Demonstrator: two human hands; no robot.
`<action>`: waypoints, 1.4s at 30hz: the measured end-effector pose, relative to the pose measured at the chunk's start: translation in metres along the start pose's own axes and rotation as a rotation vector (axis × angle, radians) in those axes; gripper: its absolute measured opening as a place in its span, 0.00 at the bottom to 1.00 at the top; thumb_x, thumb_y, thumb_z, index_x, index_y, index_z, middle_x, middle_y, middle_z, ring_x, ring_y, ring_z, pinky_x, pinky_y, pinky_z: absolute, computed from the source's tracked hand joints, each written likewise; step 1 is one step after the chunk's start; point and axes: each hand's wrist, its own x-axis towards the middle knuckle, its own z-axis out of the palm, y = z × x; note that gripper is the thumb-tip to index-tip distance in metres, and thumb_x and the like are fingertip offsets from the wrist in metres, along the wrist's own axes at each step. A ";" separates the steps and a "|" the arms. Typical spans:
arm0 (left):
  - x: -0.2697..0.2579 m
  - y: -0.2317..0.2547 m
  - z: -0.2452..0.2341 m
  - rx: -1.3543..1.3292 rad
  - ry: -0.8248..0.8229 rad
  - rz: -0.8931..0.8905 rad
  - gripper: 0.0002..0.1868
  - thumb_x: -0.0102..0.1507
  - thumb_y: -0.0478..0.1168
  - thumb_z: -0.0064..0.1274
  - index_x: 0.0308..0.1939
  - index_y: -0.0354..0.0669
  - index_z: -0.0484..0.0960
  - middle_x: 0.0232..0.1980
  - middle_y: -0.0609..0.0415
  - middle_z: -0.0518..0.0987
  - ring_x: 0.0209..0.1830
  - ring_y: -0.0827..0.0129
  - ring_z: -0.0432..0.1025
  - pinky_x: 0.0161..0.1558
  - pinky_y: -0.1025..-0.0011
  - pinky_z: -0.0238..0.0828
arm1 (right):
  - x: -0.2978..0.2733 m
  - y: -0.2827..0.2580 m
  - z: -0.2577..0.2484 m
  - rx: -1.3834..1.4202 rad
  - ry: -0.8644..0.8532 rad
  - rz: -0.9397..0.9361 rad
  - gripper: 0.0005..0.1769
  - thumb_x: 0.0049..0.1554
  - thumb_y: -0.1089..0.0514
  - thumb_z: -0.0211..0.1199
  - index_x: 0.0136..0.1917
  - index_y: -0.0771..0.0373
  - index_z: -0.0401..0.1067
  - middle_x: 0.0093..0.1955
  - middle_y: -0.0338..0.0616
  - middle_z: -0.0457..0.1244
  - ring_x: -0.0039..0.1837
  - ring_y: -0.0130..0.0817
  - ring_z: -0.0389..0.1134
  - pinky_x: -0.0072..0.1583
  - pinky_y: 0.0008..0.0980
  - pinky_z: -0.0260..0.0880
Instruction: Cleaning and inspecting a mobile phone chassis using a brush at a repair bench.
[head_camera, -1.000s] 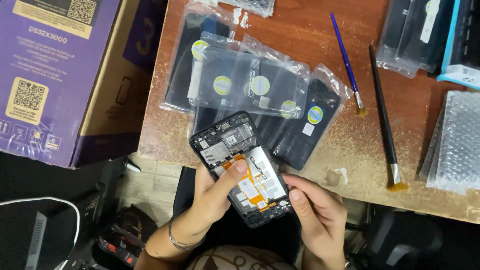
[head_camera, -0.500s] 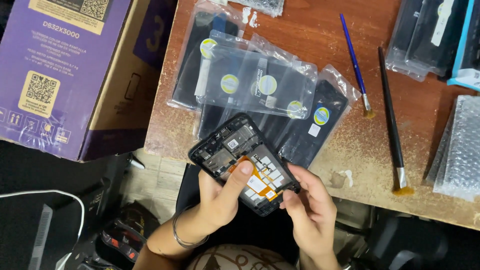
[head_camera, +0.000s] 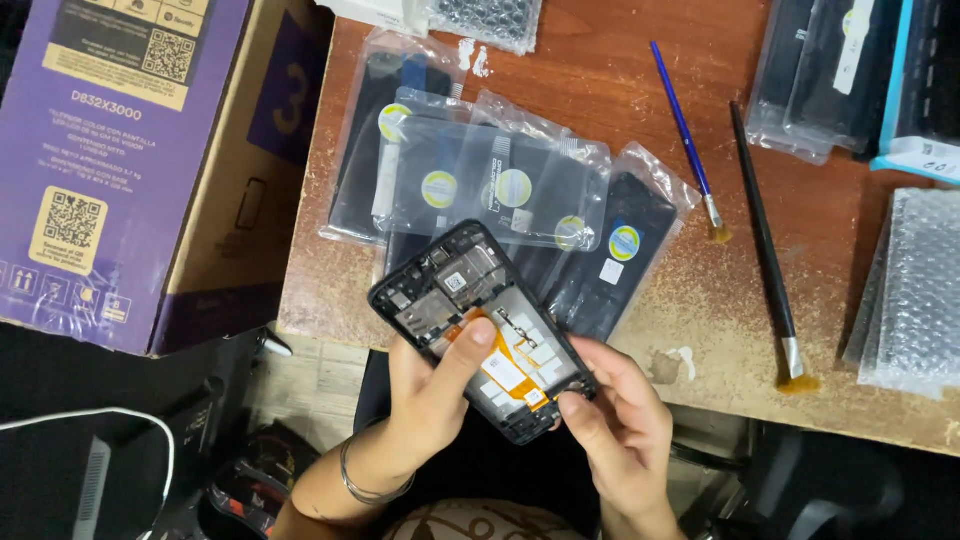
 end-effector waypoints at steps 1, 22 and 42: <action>0.001 -0.002 0.000 0.001 -0.003 -0.002 0.09 0.60 0.41 0.50 0.37 0.38 0.73 0.34 0.57 0.74 0.33 0.74 0.68 0.36 0.75 0.67 | -0.001 0.000 0.000 0.001 0.003 0.000 0.23 0.49 0.63 0.57 0.58 0.75 0.63 0.54 0.56 0.64 0.56 0.36 0.65 0.59 0.28 0.63; 0.004 -0.015 -0.001 -0.256 -0.019 -0.104 0.14 0.60 0.37 0.51 0.47 0.35 0.71 0.44 0.49 0.76 0.43 0.66 0.71 0.47 0.68 0.69 | 0.000 0.017 -0.003 0.226 0.068 -0.060 0.25 0.47 0.68 0.58 0.58 0.80 0.61 0.57 0.64 0.61 0.59 0.45 0.64 0.63 0.36 0.63; -0.007 -0.016 -0.013 -0.030 -0.366 -0.088 0.21 0.56 0.25 0.47 0.53 0.34 0.65 0.49 0.49 0.74 0.50 0.68 0.70 0.53 0.71 0.68 | -0.002 0.032 -0.008 0.260 0.132 -0.140 0.26 0.49 0.67 0.58 0.61 0.79 0.60 0.58 0.62 0.61 0.59 0.43 0.64 0.64 0.36 0.63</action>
